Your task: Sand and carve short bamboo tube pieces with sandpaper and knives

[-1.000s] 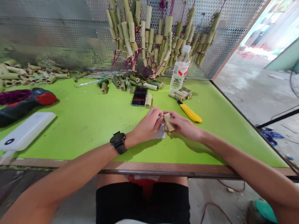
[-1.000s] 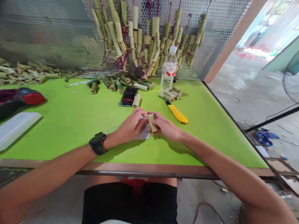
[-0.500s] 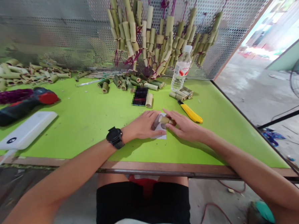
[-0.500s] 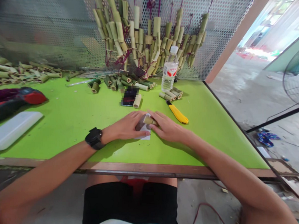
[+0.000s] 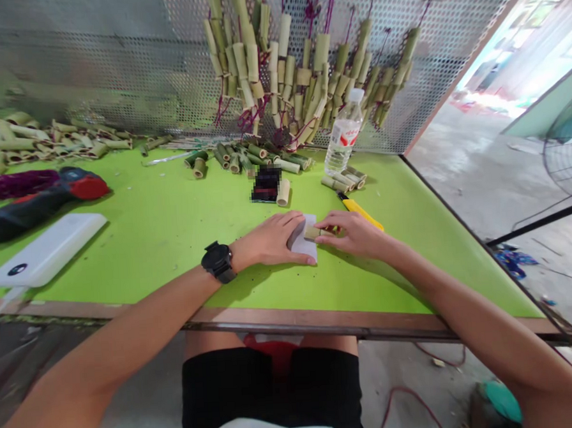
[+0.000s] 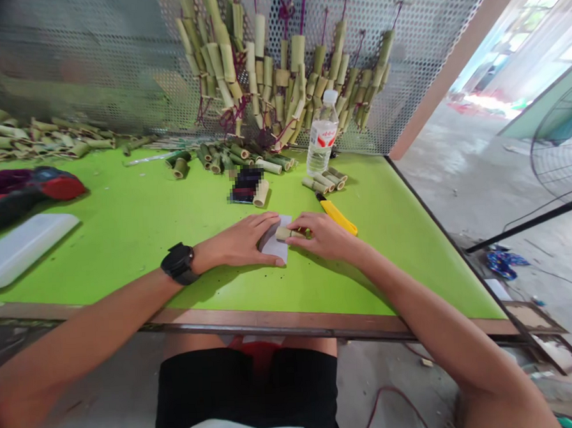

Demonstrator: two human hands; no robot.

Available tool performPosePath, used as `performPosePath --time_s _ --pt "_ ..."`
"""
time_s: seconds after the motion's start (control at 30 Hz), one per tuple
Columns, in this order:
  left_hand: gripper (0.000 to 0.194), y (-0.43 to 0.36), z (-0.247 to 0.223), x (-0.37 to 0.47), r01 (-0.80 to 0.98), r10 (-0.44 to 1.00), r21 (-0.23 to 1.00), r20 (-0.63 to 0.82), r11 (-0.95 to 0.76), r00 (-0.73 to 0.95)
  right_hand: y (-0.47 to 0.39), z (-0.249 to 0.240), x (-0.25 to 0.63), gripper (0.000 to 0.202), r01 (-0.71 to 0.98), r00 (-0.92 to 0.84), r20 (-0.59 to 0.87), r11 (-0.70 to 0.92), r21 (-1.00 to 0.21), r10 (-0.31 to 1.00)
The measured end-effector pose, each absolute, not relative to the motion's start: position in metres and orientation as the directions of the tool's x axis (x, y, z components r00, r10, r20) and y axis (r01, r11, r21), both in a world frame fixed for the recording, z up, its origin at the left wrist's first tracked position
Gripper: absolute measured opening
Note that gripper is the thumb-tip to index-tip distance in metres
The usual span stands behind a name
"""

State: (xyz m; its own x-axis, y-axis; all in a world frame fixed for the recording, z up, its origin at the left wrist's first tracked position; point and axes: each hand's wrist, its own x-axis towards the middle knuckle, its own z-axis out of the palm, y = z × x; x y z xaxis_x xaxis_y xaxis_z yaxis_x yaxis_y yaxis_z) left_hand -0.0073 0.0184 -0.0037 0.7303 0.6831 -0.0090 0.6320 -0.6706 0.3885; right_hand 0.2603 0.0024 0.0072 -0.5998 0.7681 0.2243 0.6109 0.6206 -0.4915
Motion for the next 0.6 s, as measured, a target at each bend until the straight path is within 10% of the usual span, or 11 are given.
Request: performPosePath --time_s 0.6 --pt "0.116 0.0266 -0.0089 -0.0085 0.588 0.667 0.448 0.026 -0.673 0.744 -0.0009 0.0108 0.2525 0.035 0.670 -0.568 0.186 0.582 -0.461 0.801"
